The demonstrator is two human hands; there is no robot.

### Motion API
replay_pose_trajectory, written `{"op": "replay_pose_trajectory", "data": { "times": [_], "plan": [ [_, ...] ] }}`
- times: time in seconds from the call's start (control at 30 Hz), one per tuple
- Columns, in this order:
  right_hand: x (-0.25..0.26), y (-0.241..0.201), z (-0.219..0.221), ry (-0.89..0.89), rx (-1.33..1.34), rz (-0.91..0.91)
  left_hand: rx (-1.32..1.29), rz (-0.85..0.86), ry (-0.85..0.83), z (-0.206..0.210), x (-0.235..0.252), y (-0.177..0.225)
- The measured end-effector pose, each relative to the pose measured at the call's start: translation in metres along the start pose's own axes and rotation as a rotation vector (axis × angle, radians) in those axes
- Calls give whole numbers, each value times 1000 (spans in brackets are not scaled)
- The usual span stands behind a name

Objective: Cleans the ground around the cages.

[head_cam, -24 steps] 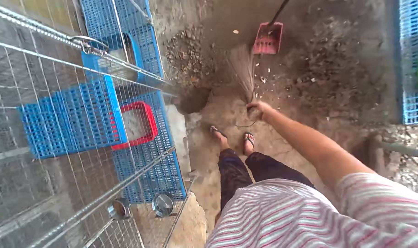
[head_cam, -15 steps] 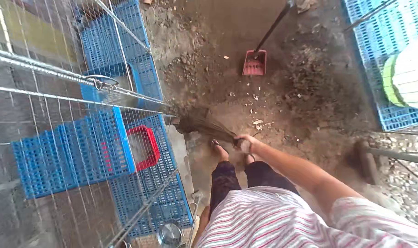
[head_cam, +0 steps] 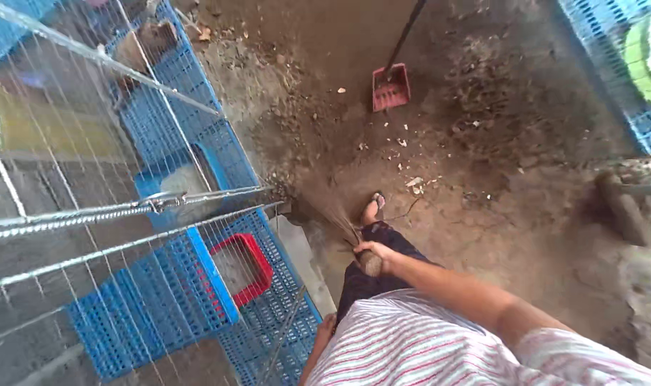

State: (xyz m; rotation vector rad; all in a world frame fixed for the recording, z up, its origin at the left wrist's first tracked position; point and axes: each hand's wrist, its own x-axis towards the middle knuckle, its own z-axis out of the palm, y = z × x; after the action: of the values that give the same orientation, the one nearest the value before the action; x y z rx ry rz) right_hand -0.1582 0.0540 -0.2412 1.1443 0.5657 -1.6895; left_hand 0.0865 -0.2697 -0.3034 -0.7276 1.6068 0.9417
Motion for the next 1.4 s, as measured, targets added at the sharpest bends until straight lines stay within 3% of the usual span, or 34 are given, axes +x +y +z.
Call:
{"op": "replay_pose_trajectory", "data": {
  "times": [0.1,0.17,0.23,0.3,0.37,0.47,0.53,0.63,0.7,0.77,0.87,1.0,1.2,1.3,1.4],
  "plan": [
    [42,-70,-25,28,156,-34,132,288,-54,-26,-1,75],
    [45,-129,-43,156,174,-137,24,11,80,-23,-20,173],
    [34,-162,-71,238,3,-215,99,4,139,-27,-15,203],
    [14,-150,-111,233,-323,-220,270,55,76,-33,0,221],
    [-17,-113,-149,221,-497,-176,352,116,73,-38,20,256],
    [-70,-23,-210,283,-538,-121,393,172,156,-45,34,315],
    [-121,50,-232,364,-356,-84,404,185,169,-40,38,344],
    [-173,154,-225,544,140,-50,483,242,94,-37,46,393],
    [-176,206,-213,708,416,-53,651,268,16,-43,60,418],
    [-163,228,-207,858,595,-36,881,239,-36,-50,77,437],
    [-130,196,-207,896,865,-55,1178,212,-101,-69,101,470],
    [-63,88,-192,695,1293,-302,1301,214,-159,-95,118,528],
    [14,-108,-81,160,946,-499,1259,198,-179,-110,123,608],
    [13,-121,-66,58,927,-532,1306,192,-150,-122,149,628],
    [-23,-58,-59,74,1030,-555,1354,141,-146,-120,160,645]
  ]
}}
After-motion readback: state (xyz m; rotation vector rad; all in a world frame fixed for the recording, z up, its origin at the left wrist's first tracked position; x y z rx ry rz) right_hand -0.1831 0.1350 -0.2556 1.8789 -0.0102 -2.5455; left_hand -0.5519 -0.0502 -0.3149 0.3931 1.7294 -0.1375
